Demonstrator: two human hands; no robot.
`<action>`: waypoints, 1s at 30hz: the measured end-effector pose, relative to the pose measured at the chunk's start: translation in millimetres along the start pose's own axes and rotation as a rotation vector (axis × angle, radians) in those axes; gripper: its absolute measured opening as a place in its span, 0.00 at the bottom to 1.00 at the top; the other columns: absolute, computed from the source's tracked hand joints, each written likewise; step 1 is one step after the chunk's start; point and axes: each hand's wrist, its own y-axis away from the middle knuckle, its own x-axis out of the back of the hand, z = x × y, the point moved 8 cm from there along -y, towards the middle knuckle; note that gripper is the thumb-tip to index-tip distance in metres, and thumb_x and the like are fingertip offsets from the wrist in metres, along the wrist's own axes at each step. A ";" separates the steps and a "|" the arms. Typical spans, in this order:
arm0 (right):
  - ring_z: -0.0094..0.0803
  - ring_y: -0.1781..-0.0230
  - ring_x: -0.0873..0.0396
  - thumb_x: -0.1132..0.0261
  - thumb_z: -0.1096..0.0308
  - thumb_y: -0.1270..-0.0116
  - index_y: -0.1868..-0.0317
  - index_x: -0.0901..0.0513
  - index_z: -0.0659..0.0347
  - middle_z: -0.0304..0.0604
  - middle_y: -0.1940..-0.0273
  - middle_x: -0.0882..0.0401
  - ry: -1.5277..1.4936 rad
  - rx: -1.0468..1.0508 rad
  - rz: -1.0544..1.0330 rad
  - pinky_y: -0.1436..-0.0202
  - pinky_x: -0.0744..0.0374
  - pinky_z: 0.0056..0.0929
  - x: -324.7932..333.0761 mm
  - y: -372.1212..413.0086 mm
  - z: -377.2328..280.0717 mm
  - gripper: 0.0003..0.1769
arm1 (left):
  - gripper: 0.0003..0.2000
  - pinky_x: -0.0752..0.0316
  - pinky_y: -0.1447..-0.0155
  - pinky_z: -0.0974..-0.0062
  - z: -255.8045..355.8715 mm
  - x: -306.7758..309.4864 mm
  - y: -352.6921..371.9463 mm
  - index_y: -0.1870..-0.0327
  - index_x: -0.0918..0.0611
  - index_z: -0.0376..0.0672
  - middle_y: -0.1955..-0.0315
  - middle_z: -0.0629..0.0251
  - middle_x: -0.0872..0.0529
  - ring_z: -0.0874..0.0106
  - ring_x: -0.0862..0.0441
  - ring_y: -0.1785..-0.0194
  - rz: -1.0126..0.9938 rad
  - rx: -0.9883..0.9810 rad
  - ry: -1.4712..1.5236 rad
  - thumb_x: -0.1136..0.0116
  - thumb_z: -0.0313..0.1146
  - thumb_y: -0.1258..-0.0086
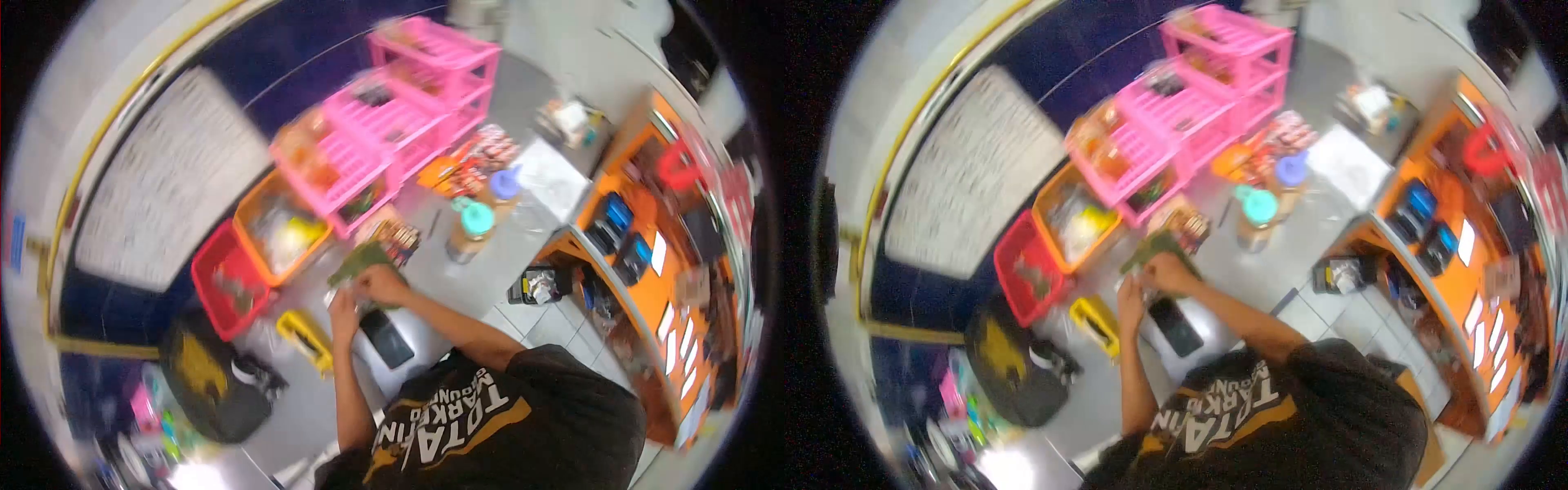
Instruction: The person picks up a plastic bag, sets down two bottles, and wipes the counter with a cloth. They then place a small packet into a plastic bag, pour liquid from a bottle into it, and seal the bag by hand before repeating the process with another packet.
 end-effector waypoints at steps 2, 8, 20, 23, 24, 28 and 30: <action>0.44 0.68 0.14 0.29 0.62 0.43 0.67 0.10 0.60 0.53 0.68 0.13 -0.043 0.049 0.042 0.61 0.19 0.42 8.5 1.6 -15.4 0.10 | 0.17 0.28 0.53 0.67 21.7 -1.5 -2.4 0.57 0.19 0.33 0.66 0.59 0.18 0.66 0.24 0.61 -0.047 -0.124 0.171 0.54 0.39 0.19; 0.53 0.63 0.15 0.28 0.65 0.50 0.71 0.18 0.60 0.54 0.70 0.17 0.091 -0.001 0.282 0.61 0.19 0.49 -12.1 -18.5 -14.4 0.10 | 0.11 0.31 0.63 0.71 -21.3 7.9 -10.0 0.61 0.22 0.41 0.70 0.71 0.25 0.76 0.27 0.66 -0.085 0.211 0.419 0.49 0.38 0.20; 0.52 0.59 0.13 0.27 0.66 0.49 0.65 0.15 0.65 0.57 0.64 0.14 0.203 -0.210 0.163 0.61 0.15 0.48 -29.0 -33.4 10.2 0.13 | 0.08 0.36 0.72 0.77 -41.5 5.8 -32.4 0.70 0.24 0.42 0.76 0.71 0.26 0.78 0.29 0.75 -0.180 0.073 0.387 0.45 0.29 0.26; 0.54 0.57 0.13 0.28 0.67 0.46 0.63 0.16 0.67 0.60 0.63 0.14 0.161 -0.181 0.096 0.59 0.15 0.47 -25.6 -27.4 4.3 0.14 | 0.09 0.30 0.65 0.70 -81.3 27.1 -46.2 0.68 0.23 0.36 0.74 0.65 0.21 0.69 0.25 0.70 0.016 -0.109 0.056 0.46 0.30 0.26; 0.55 0.57 0.14 0.28 0.66 0.44 0.60 0.17 0.67 0.62 0.61 0.15 0.102 -0.160 -0.007 0.58 0.15 0.47 -21.0 -17.8 -1.7 0.15 | 0.10 0.29 0.65 0.70 -55.7 30.2 -37.0 0.61 0.22 0.35 0.70 0.63 0.19 0.70 0.22 0.67 0.074 -0.098 -0.171 0.49 0.33 0.24; 0.55 0.58 0.14 0.28 0.59 0.39 0.49 0.21 0.69 0.63 0.58 0.15 0.093 -0.181 0.171 0.57 0.15 0.45 23.1 33.3 -30.2 0.24 | 0.17 0.26 0.61 0.68 5.4 38.6 -6.7 0.49 0.22 0.30 0.62 0.56 0.17 0.67 0.18 0.60 0.325 -0.125 -0.253 0.53 0.39 0.20; 0.46 0.61 0.13 0.29 0.54 0.35 0.43 0.25 0.69 0.60 0.57 0.15 -0.224 0.025 0.264 0.59 0.15 0.41 26.4 57.8 -46.5 0.30 | 0.18 0.25 0.58 0.69 36.5 31.5 9.1 0.47 0.23 0.30 0.58 0.55 0.17 0.66 0.18 0.58 0.242 -0.123 -0.082 0.53 0.40 0.20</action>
